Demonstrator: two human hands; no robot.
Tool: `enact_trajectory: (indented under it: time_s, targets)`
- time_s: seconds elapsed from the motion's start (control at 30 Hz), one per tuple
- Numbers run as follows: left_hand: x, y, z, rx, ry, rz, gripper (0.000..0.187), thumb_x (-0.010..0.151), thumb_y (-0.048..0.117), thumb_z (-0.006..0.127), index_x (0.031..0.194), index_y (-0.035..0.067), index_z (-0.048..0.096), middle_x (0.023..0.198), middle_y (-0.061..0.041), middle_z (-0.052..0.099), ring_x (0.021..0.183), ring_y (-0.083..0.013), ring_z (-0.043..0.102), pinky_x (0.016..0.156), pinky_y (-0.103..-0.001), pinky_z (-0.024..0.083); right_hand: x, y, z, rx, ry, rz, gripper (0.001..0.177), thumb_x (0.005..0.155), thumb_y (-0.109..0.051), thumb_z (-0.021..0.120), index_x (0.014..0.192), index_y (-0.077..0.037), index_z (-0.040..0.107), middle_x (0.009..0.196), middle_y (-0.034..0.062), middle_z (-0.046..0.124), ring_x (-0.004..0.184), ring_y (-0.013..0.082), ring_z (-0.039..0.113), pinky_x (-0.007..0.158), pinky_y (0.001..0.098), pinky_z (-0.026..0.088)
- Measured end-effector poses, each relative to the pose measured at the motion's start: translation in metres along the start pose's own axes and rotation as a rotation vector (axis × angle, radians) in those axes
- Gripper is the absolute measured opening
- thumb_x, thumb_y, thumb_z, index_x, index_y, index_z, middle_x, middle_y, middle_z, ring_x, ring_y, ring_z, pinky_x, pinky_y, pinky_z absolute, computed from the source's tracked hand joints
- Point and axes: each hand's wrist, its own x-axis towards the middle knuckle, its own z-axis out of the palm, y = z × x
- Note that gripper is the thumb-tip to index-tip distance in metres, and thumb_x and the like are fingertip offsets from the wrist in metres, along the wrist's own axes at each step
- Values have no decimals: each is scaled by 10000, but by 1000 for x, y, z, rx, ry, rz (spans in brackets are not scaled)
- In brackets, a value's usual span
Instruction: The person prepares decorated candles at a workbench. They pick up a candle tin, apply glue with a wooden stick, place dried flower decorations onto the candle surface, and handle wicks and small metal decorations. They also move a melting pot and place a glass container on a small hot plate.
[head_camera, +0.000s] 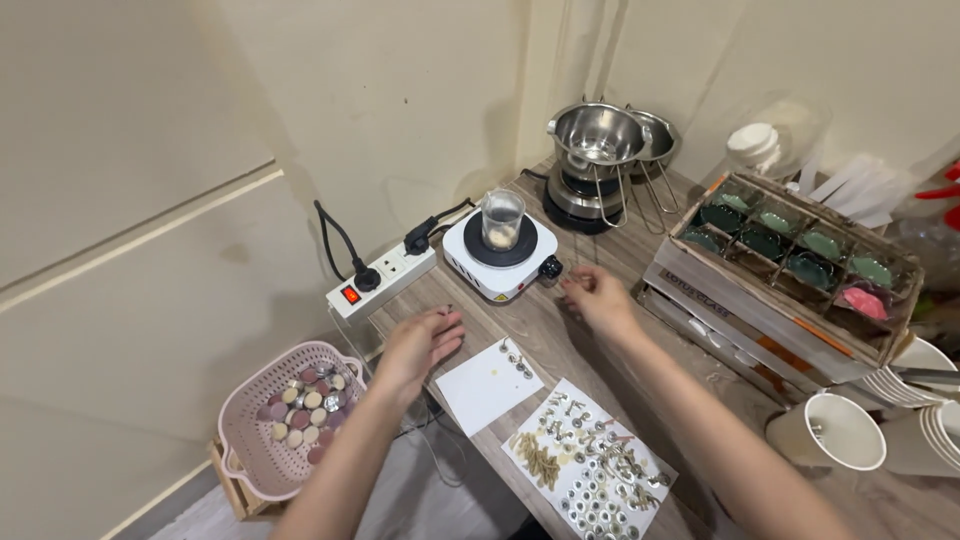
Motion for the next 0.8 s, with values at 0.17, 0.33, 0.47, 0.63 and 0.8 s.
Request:
enact_trajectory:
  time_s: [0.17,0.33,0.47,0.63,0.8]
  targets:
    - [-8,-1,7,-129,74,36,485,986,128,485,1411,-105,461,1369,-227,622,1206,-295,657,1019,-369,541,13,-17,24,2,56,35,470,918,-194,728,1295,34,565,947,107,724,804,160,671,702,296,552]
    - [-21,-10,3,-38,104,73,471,988,155,499,1410,-53,499,1354,-184,652,1188,-257,674,1008,-347,548,15,-37,22,-368,162,-7,466,902,-305,733,1233,14,662,880,135,751,768,235,708,720,384,554]
    - [-29,-12,6,52,124,94,450,985,157,492,1397,-19,535,1326,-140,682,1149,-221,691,989,-327,556,11,-52,16,-551,118,-127,459,869,-346,756,1152,11,706,937,176,757,847,291,734,798,413,556]
    - [-27,-20,7,124,112,119,432,968,126,530,1375,-15,560,1276,-118,707,1066,-180,691,937,-288,556,14,-52,17,-678,57,-165,427,925,-338,718,1132,35,707,988,276,735,949,406,725,864,475,556]
    - [-31,-24,4,118,96,108,445,952,111,534,1376,-21,557,1265,-117,710,1042,-169,691,911,-276,561,10,-48,23,-712,120,-234,376,936,-283,709,1095,59,706,1017,308,712,977,456,693,893,495,545]
